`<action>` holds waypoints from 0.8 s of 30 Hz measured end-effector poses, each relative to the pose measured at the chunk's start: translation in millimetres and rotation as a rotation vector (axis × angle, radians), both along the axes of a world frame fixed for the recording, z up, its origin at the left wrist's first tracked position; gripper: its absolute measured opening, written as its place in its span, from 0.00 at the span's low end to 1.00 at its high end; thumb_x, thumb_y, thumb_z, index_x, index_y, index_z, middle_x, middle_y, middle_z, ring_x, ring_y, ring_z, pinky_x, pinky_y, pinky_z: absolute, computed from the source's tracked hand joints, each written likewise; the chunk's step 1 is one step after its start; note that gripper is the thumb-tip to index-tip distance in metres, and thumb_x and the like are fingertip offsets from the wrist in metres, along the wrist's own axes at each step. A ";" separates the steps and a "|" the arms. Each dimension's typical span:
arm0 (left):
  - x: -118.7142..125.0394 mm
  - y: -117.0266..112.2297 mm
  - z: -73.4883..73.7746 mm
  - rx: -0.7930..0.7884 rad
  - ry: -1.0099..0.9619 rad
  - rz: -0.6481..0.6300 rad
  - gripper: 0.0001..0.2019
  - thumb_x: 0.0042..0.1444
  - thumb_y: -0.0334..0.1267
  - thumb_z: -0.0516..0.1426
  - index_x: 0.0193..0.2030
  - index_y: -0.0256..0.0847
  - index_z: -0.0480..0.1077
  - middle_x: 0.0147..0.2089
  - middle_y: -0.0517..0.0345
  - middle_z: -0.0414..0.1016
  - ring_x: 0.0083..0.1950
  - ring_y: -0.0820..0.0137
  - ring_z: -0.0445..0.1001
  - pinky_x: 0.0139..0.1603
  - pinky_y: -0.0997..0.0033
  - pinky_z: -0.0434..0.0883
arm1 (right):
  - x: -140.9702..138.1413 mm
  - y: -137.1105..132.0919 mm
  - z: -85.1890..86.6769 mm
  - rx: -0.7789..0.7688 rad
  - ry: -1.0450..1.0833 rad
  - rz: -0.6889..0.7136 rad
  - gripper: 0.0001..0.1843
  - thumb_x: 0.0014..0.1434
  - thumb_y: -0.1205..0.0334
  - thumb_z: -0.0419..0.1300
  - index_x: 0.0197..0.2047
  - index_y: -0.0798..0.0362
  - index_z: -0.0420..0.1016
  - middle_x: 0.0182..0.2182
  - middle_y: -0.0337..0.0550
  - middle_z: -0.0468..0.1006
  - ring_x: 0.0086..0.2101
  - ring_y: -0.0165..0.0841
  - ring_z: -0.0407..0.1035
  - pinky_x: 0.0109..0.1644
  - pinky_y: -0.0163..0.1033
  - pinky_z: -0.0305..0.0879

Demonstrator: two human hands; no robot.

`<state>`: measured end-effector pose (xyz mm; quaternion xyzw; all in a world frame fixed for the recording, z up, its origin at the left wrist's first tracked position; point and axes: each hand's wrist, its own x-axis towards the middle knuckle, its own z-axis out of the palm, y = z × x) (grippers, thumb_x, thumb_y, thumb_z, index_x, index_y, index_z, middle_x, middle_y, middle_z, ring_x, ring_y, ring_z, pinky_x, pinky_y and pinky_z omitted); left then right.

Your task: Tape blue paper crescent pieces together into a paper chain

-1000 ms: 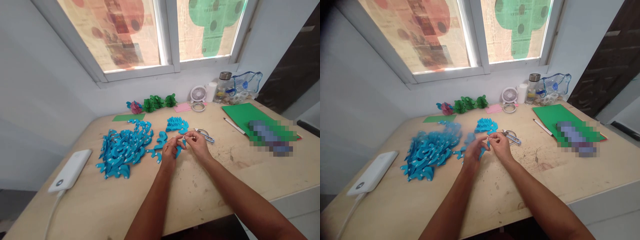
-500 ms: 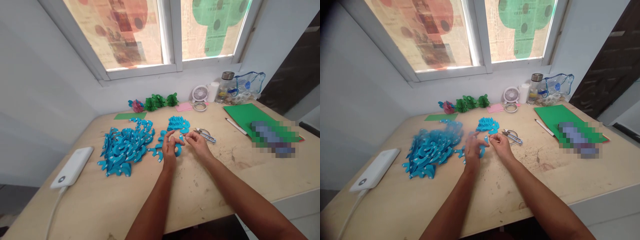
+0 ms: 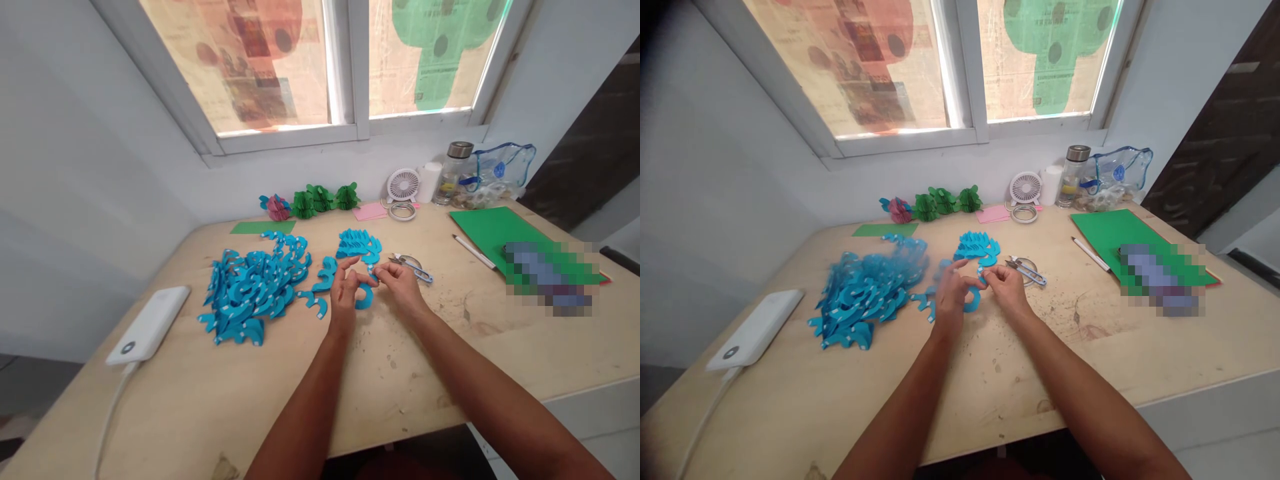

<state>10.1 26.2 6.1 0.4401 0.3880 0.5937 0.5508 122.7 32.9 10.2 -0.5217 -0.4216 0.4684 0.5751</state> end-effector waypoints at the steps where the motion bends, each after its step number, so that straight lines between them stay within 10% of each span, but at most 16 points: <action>1: 0.2 -0.1 0.1 0.023 -0.010 0.005 0.23 0.52 0.54 0.53 0.48 0.39 0.65 0.26 0.55 0.76 0.31 0.66 0.73 0.39 0.65 0.66 | 1.0 0.5 -0.6 0.003 0.001 -0.024 0.10 0.44 0.55 0.62 0.23 0.54 0.74 0.24 0.39 0.76 0.29 0.32 0.67 0.36 0.37 0.61; 8: -1.8 12.8 -11.3 0.004 -0.020 0.159 0.18 0.48 0.47 0.59 0.43 0.39 0.67 0.32 0.56 0.75 0.30 0.70 0.74 0.32 0.71 0.68 | 8.1 4.7 -3.6 0.026 -0.021 -0.114 0.11 0.43 0.54 0.62 0.24 0.54 0.75 0.23 0.39 0.76 0.28 0.32 0.67 0.35 0.37 0.61; 16: 0.0 13.1 -12.7 -0.125 0.195 0.010 0.20 0.46 0.53 0.58 0.18 0.37 0.67 0.18 0.59 0.66 0.20 0.75 0.63 0.18 0.77 0.59 | 6.8 3.5 0.6 0.023 -0.036 -0.109 0.10 0.43 0.55 0.61 0.23 0.53 0.74 0.23 0.39 0.76 0.29 0.32 0.67 0.36 0.37 0.61; 24: -1.0 10.1 -5.3 -0.092 0.225 0.045 0.18 0.44 0.48 0.59 0.15 0.37 0.65 0.17 0.61 0.64 0.20 0.76 0.60 0.18 0.77 0.59 | 7.7 3.1 1.6 0.026 -0.034 -0.102 0.09 0.43 0.56 0.61 0.22 0.53 0.73 0.23 0.39 0.75 0.29 0.32 0.67 0.36 0.37 0.61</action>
